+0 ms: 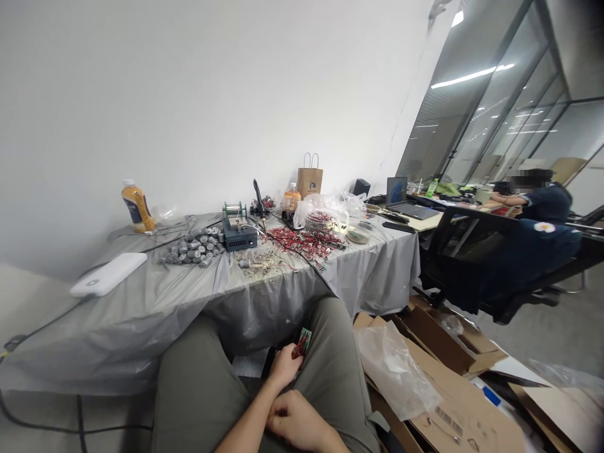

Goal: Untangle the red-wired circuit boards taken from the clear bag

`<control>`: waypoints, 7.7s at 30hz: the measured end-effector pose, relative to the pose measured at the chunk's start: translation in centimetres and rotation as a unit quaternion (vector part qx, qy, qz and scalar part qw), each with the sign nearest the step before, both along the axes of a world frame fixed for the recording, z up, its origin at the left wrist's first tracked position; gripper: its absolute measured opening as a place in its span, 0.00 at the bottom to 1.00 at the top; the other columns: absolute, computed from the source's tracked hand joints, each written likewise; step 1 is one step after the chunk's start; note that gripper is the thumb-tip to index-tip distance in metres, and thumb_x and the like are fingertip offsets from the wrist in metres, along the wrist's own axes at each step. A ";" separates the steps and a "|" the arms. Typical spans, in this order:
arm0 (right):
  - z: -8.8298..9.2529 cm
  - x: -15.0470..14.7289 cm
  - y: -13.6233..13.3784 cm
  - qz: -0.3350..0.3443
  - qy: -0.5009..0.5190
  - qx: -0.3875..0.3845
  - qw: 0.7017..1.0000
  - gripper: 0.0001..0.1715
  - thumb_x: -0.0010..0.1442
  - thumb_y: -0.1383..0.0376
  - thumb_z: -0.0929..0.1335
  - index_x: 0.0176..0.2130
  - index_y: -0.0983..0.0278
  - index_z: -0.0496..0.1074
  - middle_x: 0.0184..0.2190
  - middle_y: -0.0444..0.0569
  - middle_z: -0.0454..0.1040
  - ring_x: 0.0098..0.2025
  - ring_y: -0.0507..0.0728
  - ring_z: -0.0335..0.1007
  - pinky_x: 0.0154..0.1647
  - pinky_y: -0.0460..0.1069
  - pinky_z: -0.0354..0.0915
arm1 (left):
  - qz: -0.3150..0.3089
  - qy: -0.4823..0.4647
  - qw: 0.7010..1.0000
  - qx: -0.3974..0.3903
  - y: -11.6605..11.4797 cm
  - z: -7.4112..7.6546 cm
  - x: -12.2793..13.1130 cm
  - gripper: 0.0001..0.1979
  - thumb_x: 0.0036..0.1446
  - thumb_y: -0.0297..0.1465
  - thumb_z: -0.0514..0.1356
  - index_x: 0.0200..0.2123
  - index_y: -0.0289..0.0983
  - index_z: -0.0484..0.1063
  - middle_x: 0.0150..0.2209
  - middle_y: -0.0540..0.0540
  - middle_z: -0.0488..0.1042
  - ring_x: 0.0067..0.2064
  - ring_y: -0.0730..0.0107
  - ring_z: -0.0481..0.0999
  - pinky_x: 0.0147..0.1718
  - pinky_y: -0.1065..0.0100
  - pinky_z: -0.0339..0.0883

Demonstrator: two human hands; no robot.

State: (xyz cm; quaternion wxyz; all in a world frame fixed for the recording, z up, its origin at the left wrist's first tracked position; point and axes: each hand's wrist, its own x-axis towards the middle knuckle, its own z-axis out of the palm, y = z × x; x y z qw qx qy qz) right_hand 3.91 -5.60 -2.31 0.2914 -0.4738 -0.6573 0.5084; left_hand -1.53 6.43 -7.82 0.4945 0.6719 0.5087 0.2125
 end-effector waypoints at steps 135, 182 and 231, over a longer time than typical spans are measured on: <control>9.9 11.1 -2.0 -0.114 0.026 0.121 0.986 0.22 0.68 0.51 0.74 0.55 0.59 0.83 0.52 0.53 0.77 0.46 0.57 0.75 0.51 0.52 0.71 | -0.424 -0.250 0.821 -0.290 -1.9 6.4 -6.0 0.23 0.66 0.50 0.66 0.41 0.34 0.78 0.28 0.52 0.75 0.29 0.71 0.76 0.42 0.60 0.79; 12.2 8.2 -5.5 0.072 0.244 -0.218 0.942 0.34 0.66 0.41 0.74 0.25 0.64 0.65 0.20 0.35 0.52 0.24 0.47 0.42 0.25 0.47 0.42 | -0.212 -0.146 0.930 -0.262 -13.6 19.1 -11.4 0.20 0.62 0.47 0.68 0.44 0.36 0.82 0.37 0.46 0.81 0.37 0.67 0.76 0.36 0.69 0.66; 10.9 14.5 -7.2 0.134 -0.195 -0.213 0.948 0.24 0.67 0.47 0.71 0.38 0.66 0.81 0.24 0.41 0.69 0.26 0.50 0.57 0.28 0.48 0.52 | -0.292 -0.041 0.951 -0.096 -11.8 11.1 -4.7 0.19 0.68 0.46 0.59 0.40 0.38 0.82 0.37 0.48 0.83 0.40 0.64 0.79 0.41 0.67 0.66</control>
